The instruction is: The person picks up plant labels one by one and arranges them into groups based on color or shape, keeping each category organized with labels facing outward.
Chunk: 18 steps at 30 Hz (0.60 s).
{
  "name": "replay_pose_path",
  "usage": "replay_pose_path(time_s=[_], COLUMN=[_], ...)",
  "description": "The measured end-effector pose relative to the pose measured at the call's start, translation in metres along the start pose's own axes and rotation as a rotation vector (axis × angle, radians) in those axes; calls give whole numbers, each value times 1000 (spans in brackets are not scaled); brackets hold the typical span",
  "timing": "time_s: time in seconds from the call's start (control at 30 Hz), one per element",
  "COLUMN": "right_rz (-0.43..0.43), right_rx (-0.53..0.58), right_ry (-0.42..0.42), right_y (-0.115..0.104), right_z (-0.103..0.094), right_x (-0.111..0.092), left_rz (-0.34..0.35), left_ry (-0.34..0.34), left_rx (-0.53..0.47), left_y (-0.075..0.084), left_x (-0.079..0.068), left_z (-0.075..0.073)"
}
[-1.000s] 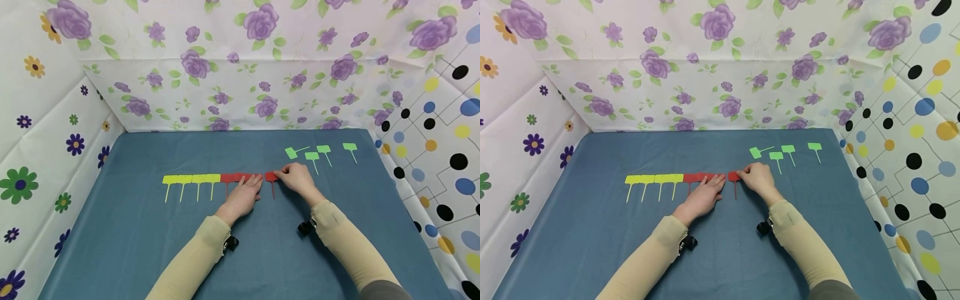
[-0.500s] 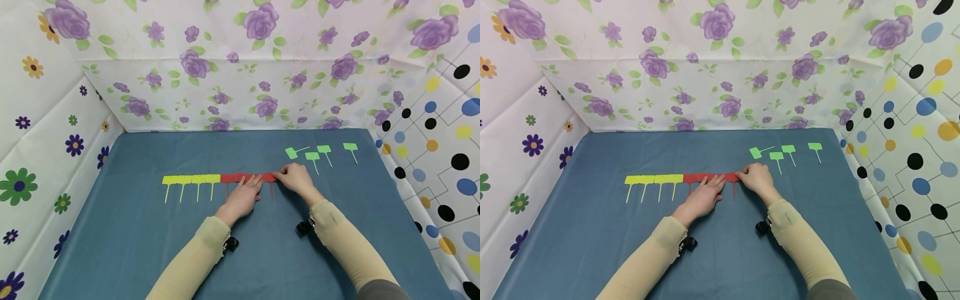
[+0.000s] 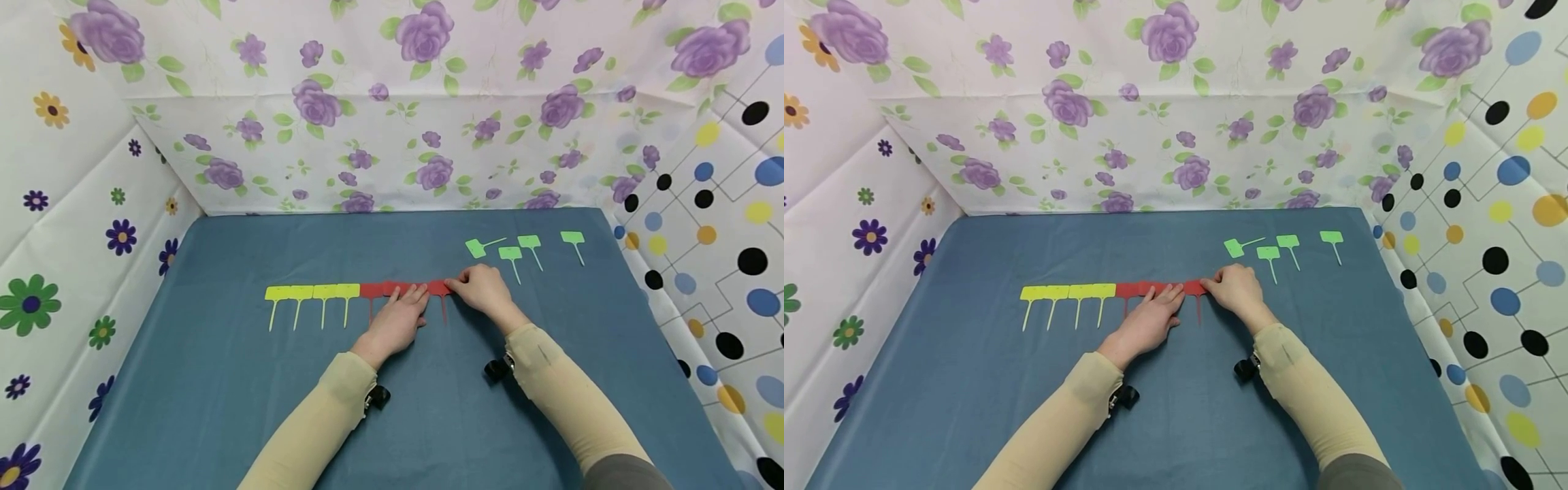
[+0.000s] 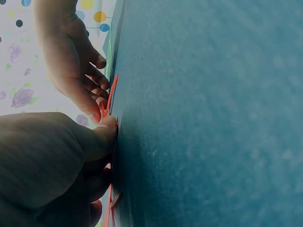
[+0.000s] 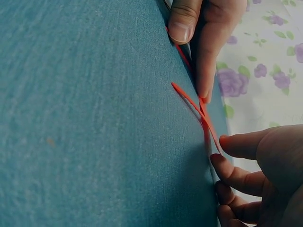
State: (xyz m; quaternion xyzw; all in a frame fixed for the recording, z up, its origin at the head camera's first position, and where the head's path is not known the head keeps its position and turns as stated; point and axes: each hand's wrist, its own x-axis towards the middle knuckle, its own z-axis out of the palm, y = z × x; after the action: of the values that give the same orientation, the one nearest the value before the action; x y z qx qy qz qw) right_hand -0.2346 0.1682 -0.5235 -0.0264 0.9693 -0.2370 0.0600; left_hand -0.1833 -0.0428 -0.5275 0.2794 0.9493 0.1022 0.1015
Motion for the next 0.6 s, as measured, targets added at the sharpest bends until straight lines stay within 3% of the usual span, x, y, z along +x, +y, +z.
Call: replay_pose_path(time_s=[0.6], right_rz=[1], right_rx=[17], right_ry=[2], right_y=[2], right_z=[1], right_x=[0], left_rz=[3], left_ry=[1], left_rx=[3], left_y=[1], left_x=[0], left_z=[-2])
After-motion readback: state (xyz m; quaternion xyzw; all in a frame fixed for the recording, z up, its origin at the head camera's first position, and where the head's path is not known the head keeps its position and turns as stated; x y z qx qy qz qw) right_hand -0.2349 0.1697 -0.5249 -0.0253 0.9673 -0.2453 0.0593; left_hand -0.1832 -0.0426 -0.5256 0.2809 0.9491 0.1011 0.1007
